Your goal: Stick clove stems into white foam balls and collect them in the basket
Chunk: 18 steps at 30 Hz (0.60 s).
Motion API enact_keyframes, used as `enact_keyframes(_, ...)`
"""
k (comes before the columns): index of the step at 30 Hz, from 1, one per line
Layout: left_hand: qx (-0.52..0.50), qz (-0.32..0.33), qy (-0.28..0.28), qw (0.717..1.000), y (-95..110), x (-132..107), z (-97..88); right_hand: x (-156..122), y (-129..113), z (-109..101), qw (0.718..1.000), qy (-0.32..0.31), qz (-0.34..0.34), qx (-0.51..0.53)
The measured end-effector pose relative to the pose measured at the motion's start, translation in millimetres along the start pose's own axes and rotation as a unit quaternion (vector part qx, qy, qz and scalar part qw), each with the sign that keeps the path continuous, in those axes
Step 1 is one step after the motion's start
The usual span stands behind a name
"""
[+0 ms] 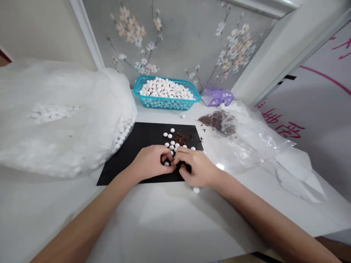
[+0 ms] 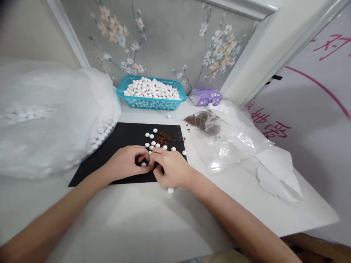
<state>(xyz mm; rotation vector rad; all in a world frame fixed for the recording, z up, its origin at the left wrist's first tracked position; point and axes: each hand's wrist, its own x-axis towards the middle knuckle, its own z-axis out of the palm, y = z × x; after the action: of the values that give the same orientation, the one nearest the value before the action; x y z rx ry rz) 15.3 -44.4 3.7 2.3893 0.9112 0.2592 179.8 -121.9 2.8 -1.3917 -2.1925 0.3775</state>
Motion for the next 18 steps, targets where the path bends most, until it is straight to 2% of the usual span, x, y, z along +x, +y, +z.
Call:
enact_keyframes(2,0.013,0.024,0.02,0.999,-2,0,1.0,3,4,-1,0.998,0.019,0.018,0.058)
enact_keyframes(4,0.035,0.045,0.045,0.997,-4,-1,1.0,10,12,0,0.991,0.073,0.047,0.098)
enact_keyframes(8,0.116,0.074,0.09,0.986,-6,-3,-2.1,36,31,3,0.972,0.182,0.129,0.072)
enact_keyframes(10,0.15,0.089,0.099,0.98,-7,-4,-3.6,52,35,2,0.967,0.18,0.175,0.032)
enact_keyframes(13,0.174,0.102,0.103,0.974,-7,-6,-4.4,72,35,-2,0.967,0.115,0.226,-0.022)
enact_keyframes(16,0.174,0.103,0.102,0.974,-7,-7,-4.2,79,33,-5,0.969,0.057,0.236,-0.04)
enact_keyframes(18,0.165,0.098,0.106,0.976,-7,-6,-3.6,75,31,-5,0.971,0.073,0.224,-0.037)
